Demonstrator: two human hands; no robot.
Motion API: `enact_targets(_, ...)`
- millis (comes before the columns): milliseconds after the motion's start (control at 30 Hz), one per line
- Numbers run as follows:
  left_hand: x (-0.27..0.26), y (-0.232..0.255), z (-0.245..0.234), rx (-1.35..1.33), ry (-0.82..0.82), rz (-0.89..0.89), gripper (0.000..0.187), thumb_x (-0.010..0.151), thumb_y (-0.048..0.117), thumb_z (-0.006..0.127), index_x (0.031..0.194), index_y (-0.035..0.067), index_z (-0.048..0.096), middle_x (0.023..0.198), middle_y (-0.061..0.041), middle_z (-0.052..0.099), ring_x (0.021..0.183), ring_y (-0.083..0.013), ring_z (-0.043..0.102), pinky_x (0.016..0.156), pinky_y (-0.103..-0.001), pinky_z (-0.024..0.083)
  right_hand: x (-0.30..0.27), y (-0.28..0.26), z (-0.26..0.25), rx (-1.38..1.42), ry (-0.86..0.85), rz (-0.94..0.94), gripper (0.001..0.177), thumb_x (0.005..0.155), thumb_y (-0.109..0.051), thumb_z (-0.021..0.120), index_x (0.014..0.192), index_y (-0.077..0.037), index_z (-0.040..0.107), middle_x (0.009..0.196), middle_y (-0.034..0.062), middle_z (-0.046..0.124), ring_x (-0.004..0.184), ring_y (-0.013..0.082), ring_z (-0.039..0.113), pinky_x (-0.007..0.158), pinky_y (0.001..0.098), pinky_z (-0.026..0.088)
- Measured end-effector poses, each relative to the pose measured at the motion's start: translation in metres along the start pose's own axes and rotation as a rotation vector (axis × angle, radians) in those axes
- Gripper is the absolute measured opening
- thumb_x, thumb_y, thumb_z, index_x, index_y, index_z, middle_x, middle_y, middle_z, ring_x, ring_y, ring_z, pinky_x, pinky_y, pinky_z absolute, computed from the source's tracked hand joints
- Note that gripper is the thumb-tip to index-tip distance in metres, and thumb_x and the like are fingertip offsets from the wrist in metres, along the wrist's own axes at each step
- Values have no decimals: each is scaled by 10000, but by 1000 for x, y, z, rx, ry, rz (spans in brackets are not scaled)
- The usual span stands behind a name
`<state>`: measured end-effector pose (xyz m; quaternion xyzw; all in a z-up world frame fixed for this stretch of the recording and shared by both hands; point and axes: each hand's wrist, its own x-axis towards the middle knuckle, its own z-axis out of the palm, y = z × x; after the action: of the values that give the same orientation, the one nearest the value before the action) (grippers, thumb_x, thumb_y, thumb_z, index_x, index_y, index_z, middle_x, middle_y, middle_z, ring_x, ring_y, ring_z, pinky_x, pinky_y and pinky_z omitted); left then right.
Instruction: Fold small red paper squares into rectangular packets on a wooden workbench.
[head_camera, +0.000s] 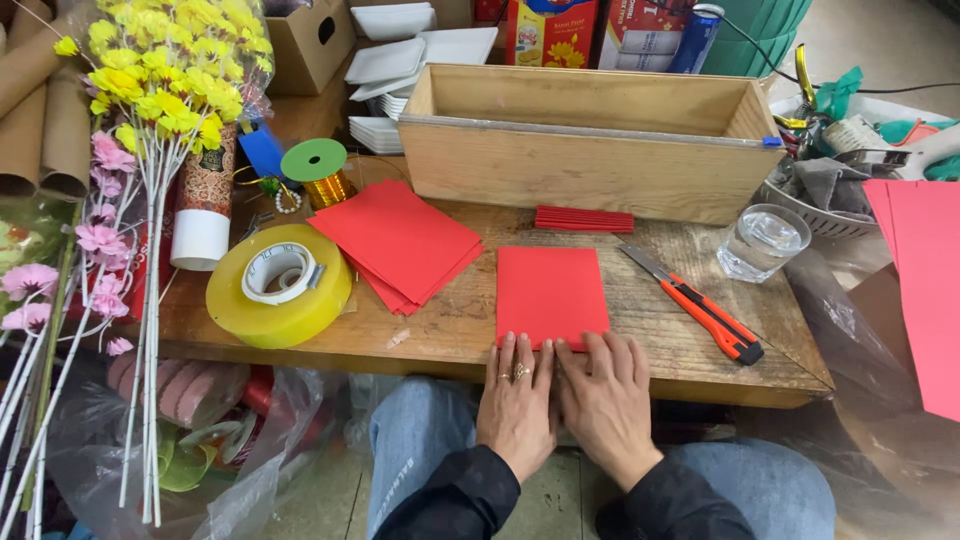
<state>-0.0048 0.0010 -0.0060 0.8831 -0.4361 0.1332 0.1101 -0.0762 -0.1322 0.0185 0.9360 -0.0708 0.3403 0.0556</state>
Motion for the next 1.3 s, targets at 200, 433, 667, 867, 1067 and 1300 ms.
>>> enact_targets(200, -9, 4, 23, 107, 67, -77, 1048, 703, 402, 642, 1649, 153, 266, 1634, -250, 315, 1502, -635, 148, 1229, -722, 96, -17, -22, 7, -94, -24, 275, 573, 875, -450, 599, 1447, -431, 583, 1595, 288, 428, 1466, 467, 422, 1208, 585, 310)
enact_targets(433, -9, 7, 20, 155, 71, -80, 1050, 705, 393, 627, 1650, 143, 242, 1642, -250, 298, 1490, -673, 164, 1233, -731, 109, -15, -23, 12, -58, -102, 297, 656, 804, -463, 629, 1457, -454, 562, 1684, 248, 319, 1492, 471, 383, 1181, 644, 296)
enact_targets(667, -7, 7, 17, 148, 54, -88, 884, 801, 330, 550, 1628, 139, 307, 1637, -241, 328, 1462, -667, 227, 1214, -735, 148, -7, -17, 11, -21, -111, 204, 668, 769, -434, 650, 1434, -391, 595, 1655, 217, 378, 1462, 488, 411, 1172, 655, 305)
enact_targets(867, -8, 9, 17, 181, 66, -86, 896, 801, 338, 539, 1636, 139, 283, 1635, -254, 324, 1459, -667, 237, 1224, -739, 147, -6, -14, 6, -71, -91, 159, 670, 774, -459, 644, 1439, -385, 594, 1652, 198, 392, 1439, 490, 447, 1144, 655, 339)
enact_targets(1067, -8, 9, 15, 160, 53, -99, 1291, 504, 414, 796, 1648, 157, 256, 1634, -237, 323, 1481, -634, 216, 1228, -711, 145, -7, -3, -1, -173, -162, 157, 772, 717, -588, 650, 1469, -439, 556, 1678, 100, 399, 1459, 458, 456, 1090, 663, 391)
enact_targets(1300, -6, 12, -4, 126, 32, -103, 991, 755, 398, 644, 1636, 125, 280, 1627, -259, 336, 1494, -649, 189, 1244, -707, 110, -29, 39, -4, -256, -145, 224, 767, 748, -694, 671, 1469, -444, 590, 1602, 15, 553, 1418, 415, 545, 1106, 599, 408)
